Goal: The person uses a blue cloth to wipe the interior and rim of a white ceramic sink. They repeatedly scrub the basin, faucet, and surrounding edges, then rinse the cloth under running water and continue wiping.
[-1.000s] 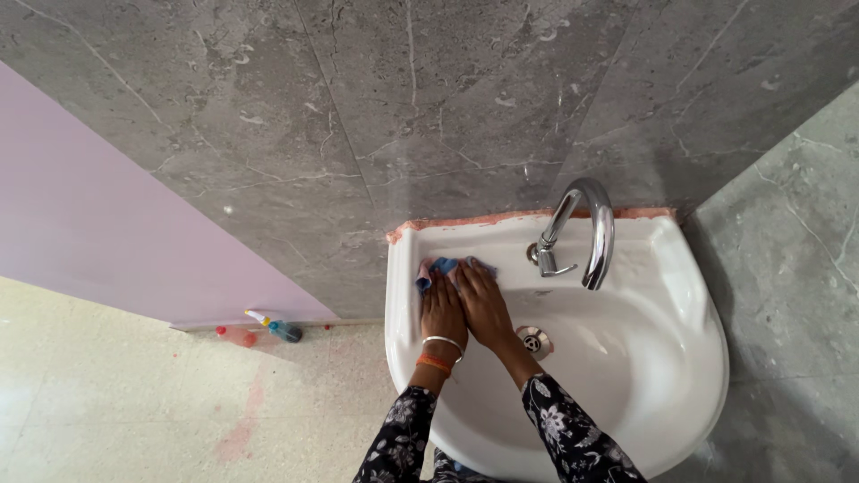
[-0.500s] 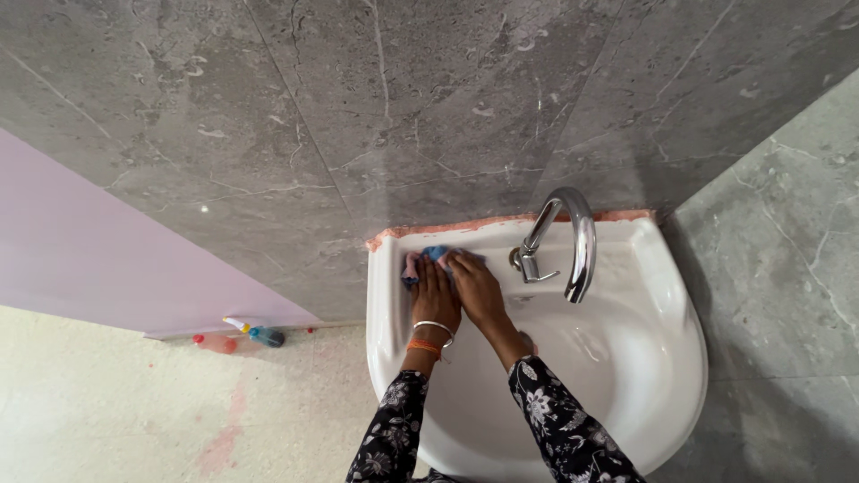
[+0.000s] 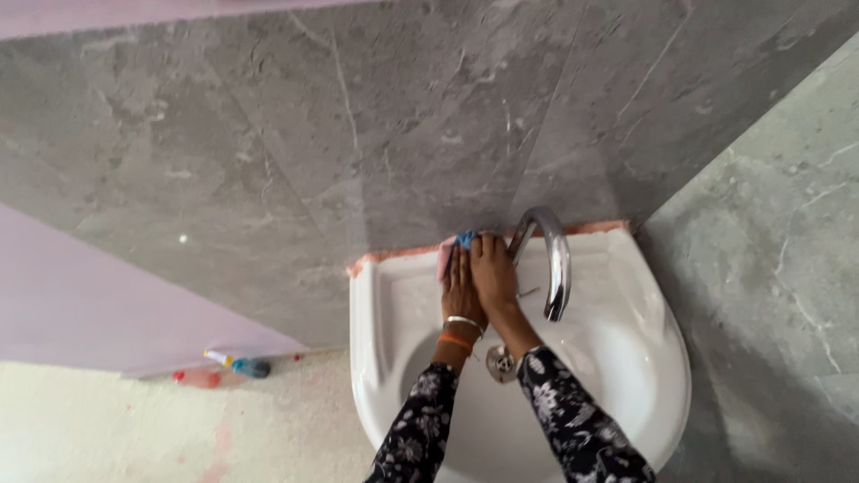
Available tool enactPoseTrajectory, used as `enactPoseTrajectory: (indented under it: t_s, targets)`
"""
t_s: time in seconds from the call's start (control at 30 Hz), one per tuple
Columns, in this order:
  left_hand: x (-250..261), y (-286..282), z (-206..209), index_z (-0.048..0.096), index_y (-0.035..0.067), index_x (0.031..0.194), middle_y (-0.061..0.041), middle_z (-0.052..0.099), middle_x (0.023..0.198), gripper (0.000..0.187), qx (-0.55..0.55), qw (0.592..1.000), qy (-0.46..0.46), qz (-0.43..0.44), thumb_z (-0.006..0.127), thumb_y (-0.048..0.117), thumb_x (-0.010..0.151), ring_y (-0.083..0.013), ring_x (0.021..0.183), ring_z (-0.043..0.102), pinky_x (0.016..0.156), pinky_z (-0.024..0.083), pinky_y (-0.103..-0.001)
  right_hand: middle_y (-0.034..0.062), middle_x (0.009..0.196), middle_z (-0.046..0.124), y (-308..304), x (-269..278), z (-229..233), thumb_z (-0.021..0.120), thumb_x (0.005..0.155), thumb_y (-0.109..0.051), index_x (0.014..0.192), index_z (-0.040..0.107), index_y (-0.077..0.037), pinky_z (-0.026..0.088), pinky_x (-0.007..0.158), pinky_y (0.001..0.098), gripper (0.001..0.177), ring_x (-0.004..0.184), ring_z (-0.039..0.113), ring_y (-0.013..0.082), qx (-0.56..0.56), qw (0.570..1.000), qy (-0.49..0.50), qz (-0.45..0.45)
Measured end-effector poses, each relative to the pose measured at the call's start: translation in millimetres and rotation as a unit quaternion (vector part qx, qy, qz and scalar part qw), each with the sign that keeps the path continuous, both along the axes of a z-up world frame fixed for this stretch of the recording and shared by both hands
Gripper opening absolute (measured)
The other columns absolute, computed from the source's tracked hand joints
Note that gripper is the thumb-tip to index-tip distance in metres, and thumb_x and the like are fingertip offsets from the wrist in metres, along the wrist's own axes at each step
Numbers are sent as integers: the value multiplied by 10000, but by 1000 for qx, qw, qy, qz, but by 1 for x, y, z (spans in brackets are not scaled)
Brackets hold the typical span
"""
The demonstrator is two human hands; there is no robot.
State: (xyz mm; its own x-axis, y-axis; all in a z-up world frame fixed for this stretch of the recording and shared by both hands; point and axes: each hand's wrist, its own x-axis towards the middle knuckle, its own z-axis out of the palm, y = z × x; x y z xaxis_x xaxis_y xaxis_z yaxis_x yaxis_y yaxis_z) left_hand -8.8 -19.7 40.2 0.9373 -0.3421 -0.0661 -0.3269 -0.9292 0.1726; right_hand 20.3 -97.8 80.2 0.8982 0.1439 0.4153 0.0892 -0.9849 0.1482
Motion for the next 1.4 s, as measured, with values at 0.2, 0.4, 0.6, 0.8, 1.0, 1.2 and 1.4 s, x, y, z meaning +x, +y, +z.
enactPoseTrajectory:
  t_s: [0.2, 0.4, 0.6, 0.8, 1.0, 1.2, 1.4]
  targets:
    - [-4, 9, -4, 130, 107, 1626, -158, 98, 1702, 859, -94, 996, 7, 0, 547, 454, 959, -330, 1582, 21, 1271, 116, -481, 161, 1095, 612, 18, 5, -18, 595, 1004, -234, 1107, 657, -20, 527, 942, 393, 245, 1063, 596, 306, -187, 975, 84, -91]
    - [-3, 18, -7, 172, 113, 1637, -141, 134, 1715, 825, -68, 996, -57, -13, 540, 429, 969, -295, 1586, 55, 1235, 139, -541, 199, 1170, 608, 18, 5, -18, 563, 960, -290, 1119, 661, 5, 506, 979, 398, 349, 1111, 605, 340, -177, 979, 47, -89]
    - [-23, 20, -7, 162, 113, 1618, -126, 109, 1699, 807, -40, 998, 27, -26, 507, 461, 977, -297, 1569, 29, 1227, 78, -587, 202, 1186, 615, 7, -9, -55, 613, 910, -182, 1160, 643, 23, 503, 979, 339, 325, 1079, 606, 288, -131, 986, 80, -60]
    - [-23, 27, -2, 248, 108, 1618, -107, 214, 1696, 788, -42, 999, 12, -26, 544, 437, 966, -273, 1573, 120, 1251, 106, -564, 186, 1114, 623, 3, -13, -72, 622, 887, -143, 1107, 639, 24, 553, 893, 325, 277, 1036, 630, 293, -13, 996, 78, -42]
    - [-26, 48, -4, 317, 33, 1542, -150, 338, 1618, 783, -68, 997, -34, -19, 581, 435, 924, -267, 1525, 251, 1235, 126, -519, 198, 1148, 610, 12, -6, -68, 647, 864, -135, 1130, 609, 27, 603, 750, 355, 313, 906, 681, 321, 65, 986, 152, -11]
    - [-29, 96, -17, 385, 7, 1507, -185, 494, 1519, 617, -31, 997, -25, 72, 548, 297, 987, -294, 1461, 408, 1260, 186, -477, 203, 1163, 605, 70, -4, -71, 641, 861, -157, 1123, 608, 3, 601, 757, 408, 309, 978, 670, 362, 141, 976, 162, 44]
    - [-56, 116, -14, 390, -68, 1456, -225, 489, 1451, 675, 14, 992, -110, 61, 595, 233, 887, -344, 1399, 406, 1206, 246, -475, 161, 1185, 615, 93, -35, -48, 618, 904, -115, 1054, 670, -23, 504, 977, 458, 183, 1117, 603, 351, 242, 952, 60, 178]
